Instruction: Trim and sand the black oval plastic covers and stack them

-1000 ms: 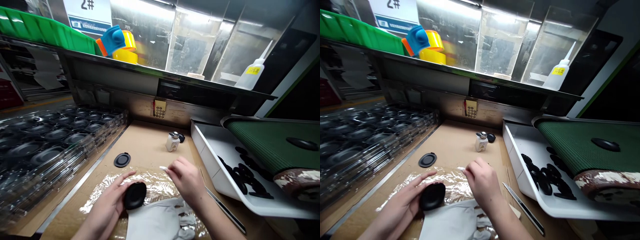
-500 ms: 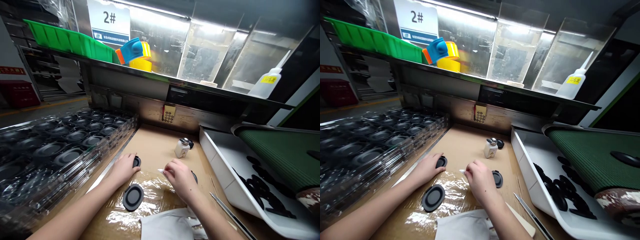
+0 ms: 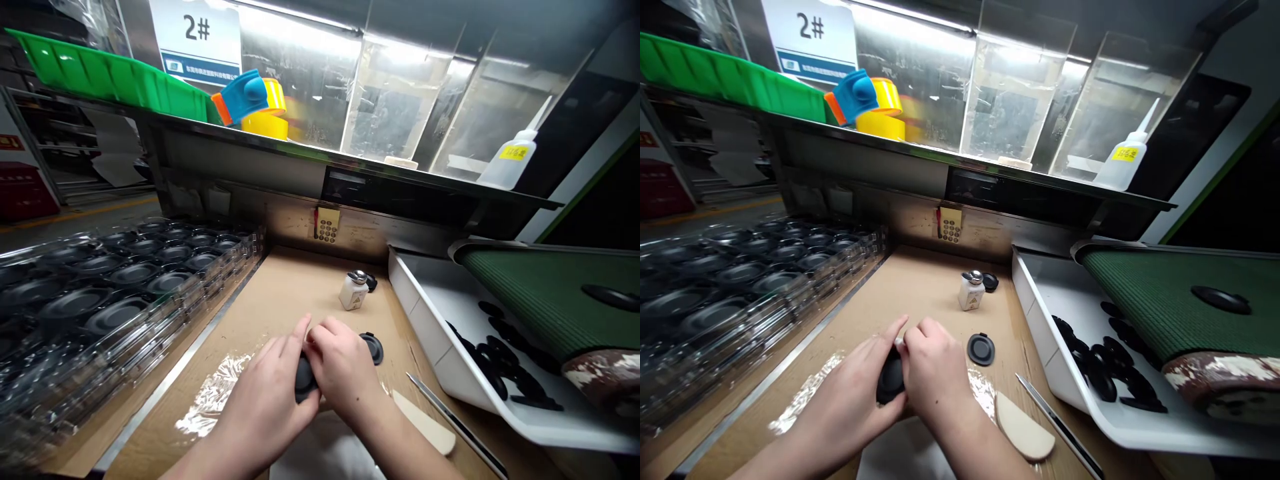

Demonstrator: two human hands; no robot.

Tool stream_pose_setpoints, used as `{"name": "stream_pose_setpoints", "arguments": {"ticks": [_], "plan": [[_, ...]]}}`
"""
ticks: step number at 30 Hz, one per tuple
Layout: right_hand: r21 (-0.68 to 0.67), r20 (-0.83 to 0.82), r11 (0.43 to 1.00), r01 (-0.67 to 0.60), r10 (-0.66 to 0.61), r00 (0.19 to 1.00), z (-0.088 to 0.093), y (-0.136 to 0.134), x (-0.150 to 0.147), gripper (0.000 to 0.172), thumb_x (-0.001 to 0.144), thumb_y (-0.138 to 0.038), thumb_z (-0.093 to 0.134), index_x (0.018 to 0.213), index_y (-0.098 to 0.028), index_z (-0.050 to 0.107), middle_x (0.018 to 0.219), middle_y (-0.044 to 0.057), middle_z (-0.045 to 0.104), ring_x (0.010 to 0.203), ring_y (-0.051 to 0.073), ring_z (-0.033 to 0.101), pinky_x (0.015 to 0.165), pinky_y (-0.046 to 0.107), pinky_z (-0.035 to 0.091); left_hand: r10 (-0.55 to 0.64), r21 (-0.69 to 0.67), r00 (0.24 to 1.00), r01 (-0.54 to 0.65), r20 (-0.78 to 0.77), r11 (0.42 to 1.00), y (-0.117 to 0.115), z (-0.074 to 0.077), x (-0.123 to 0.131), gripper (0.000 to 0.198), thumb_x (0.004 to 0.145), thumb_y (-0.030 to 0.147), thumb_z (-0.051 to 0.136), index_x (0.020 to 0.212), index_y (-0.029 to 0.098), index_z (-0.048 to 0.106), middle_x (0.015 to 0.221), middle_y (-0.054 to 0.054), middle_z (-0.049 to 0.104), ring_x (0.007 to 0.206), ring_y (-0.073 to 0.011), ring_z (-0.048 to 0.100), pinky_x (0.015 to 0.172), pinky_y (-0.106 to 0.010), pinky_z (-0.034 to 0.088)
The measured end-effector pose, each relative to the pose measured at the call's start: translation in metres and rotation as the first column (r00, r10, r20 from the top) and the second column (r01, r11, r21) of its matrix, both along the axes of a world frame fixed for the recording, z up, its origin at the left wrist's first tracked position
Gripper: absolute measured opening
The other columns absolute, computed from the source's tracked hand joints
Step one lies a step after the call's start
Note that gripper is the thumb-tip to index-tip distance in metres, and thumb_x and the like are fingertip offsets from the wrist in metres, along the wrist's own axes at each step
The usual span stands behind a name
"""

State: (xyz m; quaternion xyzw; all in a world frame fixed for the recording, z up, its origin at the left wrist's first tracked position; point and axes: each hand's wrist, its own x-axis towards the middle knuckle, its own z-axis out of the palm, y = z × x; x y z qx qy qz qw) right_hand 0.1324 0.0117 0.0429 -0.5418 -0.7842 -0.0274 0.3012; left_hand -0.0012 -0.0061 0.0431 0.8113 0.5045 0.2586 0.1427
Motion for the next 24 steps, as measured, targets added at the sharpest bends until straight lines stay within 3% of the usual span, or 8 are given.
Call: {"name": "stream_pose_setpoints", "arguments": {"ticks": [10, 14, 17, 20, 22, 24], "plan": [[0.045, 0.158, 0.997, -0.060, 0.052, 0.986, -0.001, -0.027, 0.033, 0.018, 0.084, -0.021, 0.048, 0.066, -0.019, 0.048, 0.067, -0.003, 0.049, 0.057, 0.009, 0.043, 0.049, 0.023, 0.025, -0.046, 0.167, 0.998, 0.053, -0.042, 0.984, -0.024, -0.007, 0.021, 0.070, 0.070, 0.026, 0.055, 0.131, 0.016, 0.022, 0.105, -0.013, 0.059, 0.096, -0.0273, 0.055, 0.083, -0.040, 0.045], [0.072, 0.206, 0.997, -0.013, -0.002, 0.979, 0.013, -0.046, 0.059, 0.023, 0.085, -0.016, 0.043, 0.063, -0.018, 0.048, 0.064, 0.000, 0.048, 0.055, 0.011, 0.041, 0.048, 0.026, 0.021, 0.036, 0.242, 0.999, -0.030, -0.021, 0.970, -0.028, -0.010, 0.015, 0.066, 0.073, 0.033, 0.053, 0.129, 0.020, 0.020, 0.103, -0.012, 0.061, 0.095, -0.0265, 0.058, 0.082, -0.039, 0.046], [0.159, 0.226, 0.985, 0.069, -0.105, 0.968, 0.043, -0.064, 0.101, 0.026, 0.089, -0.024, 0.038, 0.067, -0.019, 0.051, 0.065, 0.001, 0.049, 0.055, 0.011, 0.042, 0.050, 0.026, 0.025, 0.166, 0.087, 0.983, -0.159, -0.081, 0.983, -0.029, -0.017, -0.007, 0.059, 0.076, 0.044, 0.047, 0.127, 0.024, 0.026, 0.113, -0.013, 0.060, 0.101, -0.0286, 0.057, 0.082, -0.041, 0.046], [0.304, 0.361, 0.906, 0.294, -0.395, 0.845, 0.068, -0.073, 0.154, 0.036, 0.091, -0.041, 0.030, 0.069, -0.022, 0.051, 0.069, 0.002, 0.051, 0.052, 0.011, 0.042, 0.047, 0.027, 0.023, 0.287, -0.148, 0.937, -0.319, -0.201, 0.936, -0.031, -0.029, -0.034, 0.057, 0.079, 0.052, 0.037, 0.128, 0.025, 0.029, 0.128, -0.013, 0.053, 0.111, -0.0312, 0.052, 0.085, -0.046, 0.044], [0.314, 0.474, 0.871, 0.378, -0.489, 0.732, 0.069, -0.070, 0.184, 0.038, 0.090, -0.043, 0.028, 0.065, -0.023, 0.049, 0.069, 0.003, 0.050, 0.052, 0.012, 0.042, 0.045, 0.027, 0.020, 0.338, -0.196, 0.908, -0.388, -0.246, 0.901, -0.032, -0.037, -0.044, 0.056, 0.081, 0.051, 0.031, 0.129, 0.023, 0.029, 0.132, -0.014, 0.049, 0.112, -0.0319, 0.051, 0.086, -0.047, 0.042], [0.230, 0.561, 0.891, 0.390, -0.449, 0.696, 0.055, -0.060, 0.204, 0.032, 0.089, -0.038, 0.034, 0.065, -0.023, 0.048, 0.070, 0.002, 0.049, 0.052, 0.011, 0.044, 0.042, 0.025, 0.018, 0.371, -0.180, 0.887, -0.427, -0.274, 0.886, -0.031, -0.042, -0.046, 0.057, 0.082, 0.050, 0.030, 0.129, 0.019, 0.031, 0.131, -0.016, 0.049, 0.113, -0.0333, 0.050, 0.085, -0.047, 0.042]]}}
